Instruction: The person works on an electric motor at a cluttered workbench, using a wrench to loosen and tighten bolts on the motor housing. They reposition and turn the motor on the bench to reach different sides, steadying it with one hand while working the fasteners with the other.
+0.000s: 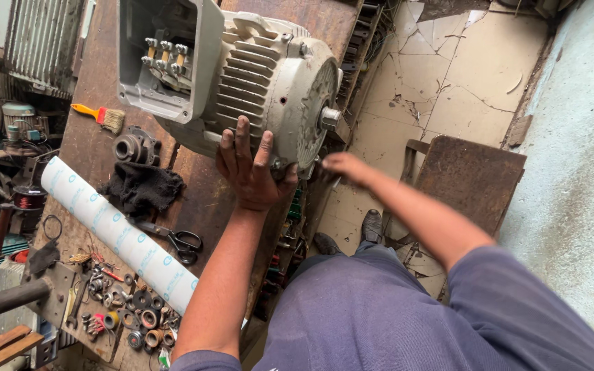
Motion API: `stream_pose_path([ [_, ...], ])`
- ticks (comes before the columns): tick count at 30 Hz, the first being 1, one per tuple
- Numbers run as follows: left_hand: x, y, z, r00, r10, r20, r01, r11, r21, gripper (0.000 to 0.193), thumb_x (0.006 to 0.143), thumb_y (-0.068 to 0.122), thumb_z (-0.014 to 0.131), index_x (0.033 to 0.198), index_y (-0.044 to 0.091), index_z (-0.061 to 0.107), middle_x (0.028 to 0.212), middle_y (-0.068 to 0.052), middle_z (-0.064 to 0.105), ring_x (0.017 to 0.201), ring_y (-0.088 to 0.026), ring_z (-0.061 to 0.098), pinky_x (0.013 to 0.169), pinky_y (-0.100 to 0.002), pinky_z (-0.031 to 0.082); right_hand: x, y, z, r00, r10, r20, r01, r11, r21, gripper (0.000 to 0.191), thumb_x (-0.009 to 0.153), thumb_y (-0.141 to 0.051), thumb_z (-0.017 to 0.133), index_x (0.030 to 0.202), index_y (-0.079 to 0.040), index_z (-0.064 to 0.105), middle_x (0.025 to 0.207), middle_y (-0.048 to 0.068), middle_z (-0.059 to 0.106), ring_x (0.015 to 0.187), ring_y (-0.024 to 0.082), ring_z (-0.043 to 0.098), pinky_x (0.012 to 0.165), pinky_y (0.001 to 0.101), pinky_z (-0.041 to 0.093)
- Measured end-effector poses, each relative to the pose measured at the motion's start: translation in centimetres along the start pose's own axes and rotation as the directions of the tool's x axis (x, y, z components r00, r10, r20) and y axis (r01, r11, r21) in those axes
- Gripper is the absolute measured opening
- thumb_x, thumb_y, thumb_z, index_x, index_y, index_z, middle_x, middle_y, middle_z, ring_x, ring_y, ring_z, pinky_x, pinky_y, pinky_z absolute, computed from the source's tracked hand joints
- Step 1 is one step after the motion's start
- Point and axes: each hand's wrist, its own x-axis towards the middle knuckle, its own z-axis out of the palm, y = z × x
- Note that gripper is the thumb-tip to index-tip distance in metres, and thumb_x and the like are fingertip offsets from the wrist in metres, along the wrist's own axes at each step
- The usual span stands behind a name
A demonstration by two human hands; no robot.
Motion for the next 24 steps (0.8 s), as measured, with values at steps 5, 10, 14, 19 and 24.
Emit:
stream_pose_path([
  [5, -0.4, 0.0, -0.1, 1.0, -0.003, 0.008, 0.003, 1.0, 0.007, 0.061, 0.109, 0.062, 0.04, 0.152, 0.02, 0.044, 0.161, -0.02, 0.042, 0.155, -0.037, 0.028, 0.124, -0.055, 0.022, -2.2, 2.1, 6.9, 0.988, 0.136, -0.066, -0.052, 0.715, 0.697, 0.041, 0.099, -0.05, 0.055, 0.1, -0.011, 0.066, 0.091, 0.007, 0.066, 0.079, 0.021, 0.066, 0.071, 0.0348, 0.055],
  [10, -0.3, 0.0, -0.3, 1.0, 0.001, 0.018, -0.001, 1.0, 0.019, 0.06, 0.109, 0.062, 0.041, 0.153, 0.02, 0.043, 0.162, -0.019, 0.042, 0.155, -0.038, 0.03, 0.124, -0.056, 0.024, -3.2, 1.3, 5.4, 0.993, 0.093, -0.078, -0.038, 0.849, 0.527, 0.04, 0.099, -0.05, 0.058, 0.097, -0.011, 0.065, 0.088, 0.005, 0.064, 0.08, 0.019, 0.063, 0.073, 0.0361, 0.055],
  [14, -0.1, 0.0, -0.1, 1.0, -0.008, 0.016, 0.008, 1.0, 0.03, 0.061, 0.109, 0.062, 0.041, 0.154, 0.021, 0.042, 0.163, -0.018, 0.041, 0.154, -0.039, 0.03, 0.124, -0.057, 0.024, -4.3, 1.0, 1.5, 0.938, -0.287, -0.195, 0.17, 0.869, -0.464, 0.029, 0.096, -0.042, 0.067, 0.099, -0.013, 0.071, 0.094, 0.005, 0.067, 0.092, 0.023, 0.063, 0.082, 0.0421, 0.052],
  [19, -0.4, 0.1, -0.4, 0.999, -0.023, 0.042, 0.023, 1.0, 0.0, 0.062, 0.108, 0.063, 0.04, 0.154, 0.022, 0.041, 0.164, -0.018, 0.04, 0.154, -0.038, 0.032, 0.124, -0.056, 0.025, -3.2, -1.5, -4.0, 0.866, -0.493, -0.088, 0.188, 0.484, -0.855, 0.025, 0.092, -0.035, 0.071, 0.101, -0.012, 0.071, 0.097, 0.012, 0.062, 0.1, 0.03, 0.058, 0.087, 0.0452, 0.051],
  [24, -0.3, 0.2, -0.5, 0.999, -0.017, 0.045, 0.016, 1.0, 0.006, 0.061, 0.109, 0.062, 0.042, 0.155, 0.021, 0.04, 0.164, -0.018, 0.039, 0.153, -0.04, 0.032, 0.124, -0.057, 0.025, -1.2, -5.9, -6.5, 0.849, -0.521, 0.087, 0.263, 0.273, -0.925, 0.037, 0.089, -0.039, 0.075, 0.115, -0.013, 0.069, 0.104, 0.009, 0.063, 0.1, 0.029, 0.057, 0.088, 0.0446, 0.052],
])
